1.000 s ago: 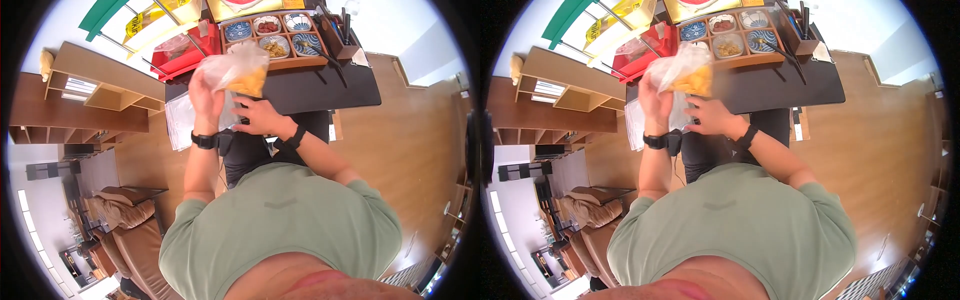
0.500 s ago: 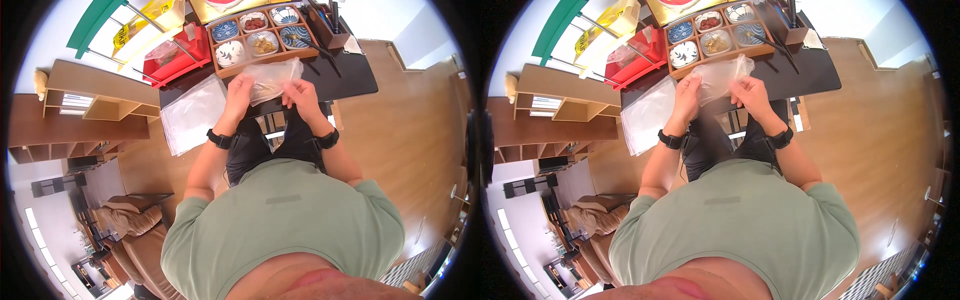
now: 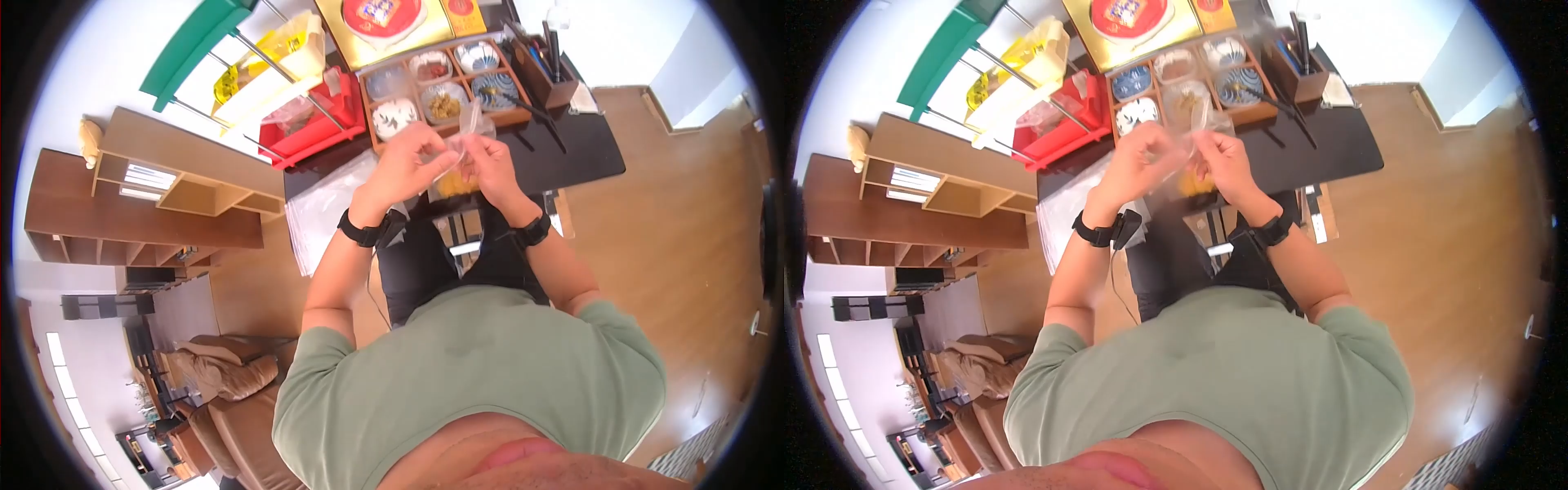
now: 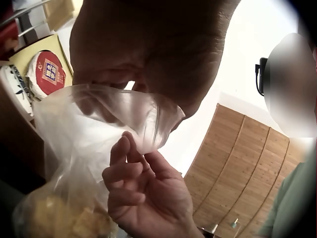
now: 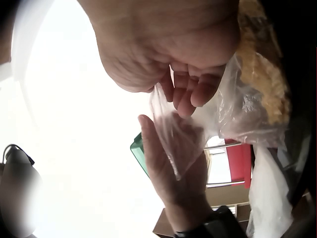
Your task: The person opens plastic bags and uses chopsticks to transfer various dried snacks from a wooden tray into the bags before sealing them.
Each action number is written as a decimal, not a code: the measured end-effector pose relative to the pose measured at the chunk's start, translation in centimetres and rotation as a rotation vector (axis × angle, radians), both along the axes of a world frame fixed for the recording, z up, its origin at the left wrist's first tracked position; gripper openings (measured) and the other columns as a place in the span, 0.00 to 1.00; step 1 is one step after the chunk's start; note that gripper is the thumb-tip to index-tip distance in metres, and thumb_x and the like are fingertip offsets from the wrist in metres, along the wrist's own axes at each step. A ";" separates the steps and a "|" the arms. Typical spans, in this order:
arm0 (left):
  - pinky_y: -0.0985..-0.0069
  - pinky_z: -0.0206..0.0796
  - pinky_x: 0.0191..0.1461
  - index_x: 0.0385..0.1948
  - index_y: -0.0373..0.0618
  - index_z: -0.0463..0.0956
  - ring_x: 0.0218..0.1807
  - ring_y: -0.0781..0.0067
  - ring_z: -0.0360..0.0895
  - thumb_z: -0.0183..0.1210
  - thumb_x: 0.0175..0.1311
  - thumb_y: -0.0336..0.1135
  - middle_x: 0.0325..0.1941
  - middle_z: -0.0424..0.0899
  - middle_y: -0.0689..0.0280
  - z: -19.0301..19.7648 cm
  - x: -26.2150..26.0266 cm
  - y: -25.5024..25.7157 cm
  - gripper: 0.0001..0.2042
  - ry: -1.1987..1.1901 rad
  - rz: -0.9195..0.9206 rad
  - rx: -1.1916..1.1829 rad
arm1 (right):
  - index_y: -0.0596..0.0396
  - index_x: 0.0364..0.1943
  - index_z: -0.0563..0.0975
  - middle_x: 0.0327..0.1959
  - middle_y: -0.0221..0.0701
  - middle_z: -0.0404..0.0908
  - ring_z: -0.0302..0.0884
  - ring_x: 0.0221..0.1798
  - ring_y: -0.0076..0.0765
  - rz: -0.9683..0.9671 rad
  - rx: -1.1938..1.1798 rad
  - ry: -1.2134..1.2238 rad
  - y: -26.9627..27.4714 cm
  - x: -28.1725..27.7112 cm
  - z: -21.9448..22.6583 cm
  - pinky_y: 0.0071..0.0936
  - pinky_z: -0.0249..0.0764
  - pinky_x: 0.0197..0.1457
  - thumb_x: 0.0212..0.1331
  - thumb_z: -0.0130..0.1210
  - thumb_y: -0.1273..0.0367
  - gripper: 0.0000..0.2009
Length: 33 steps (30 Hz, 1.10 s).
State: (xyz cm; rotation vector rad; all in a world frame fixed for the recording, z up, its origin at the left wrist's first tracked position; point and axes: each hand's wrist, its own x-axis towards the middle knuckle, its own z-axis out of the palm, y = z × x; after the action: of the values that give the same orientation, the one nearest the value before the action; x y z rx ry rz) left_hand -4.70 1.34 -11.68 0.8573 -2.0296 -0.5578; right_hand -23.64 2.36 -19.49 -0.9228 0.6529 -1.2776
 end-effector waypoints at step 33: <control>0.83 0.66 0.33 0.29 0.38 0.82 0.30 0.86 0.75 0.70 0.64 0.36 0.28 0.83 0.71 6.4 1.6 -10.1 0.11 0.514 -0.318 0.401 | 0.57 0.19 0.78 0.13 0.25 0.75 0.67 0.13 0.17 0.393 -0.508 0.548 -14.1 0.1 16.5 0.18 0.61 0.17 0.64 0.56 0.63 0.17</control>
State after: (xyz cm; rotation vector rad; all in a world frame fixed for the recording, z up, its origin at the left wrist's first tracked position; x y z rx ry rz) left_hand -3.11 -8.78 -5.24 0.5339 -1.6026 -1.2563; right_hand -23.51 -11.75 -3.02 -1.7636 0.5280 -0.8397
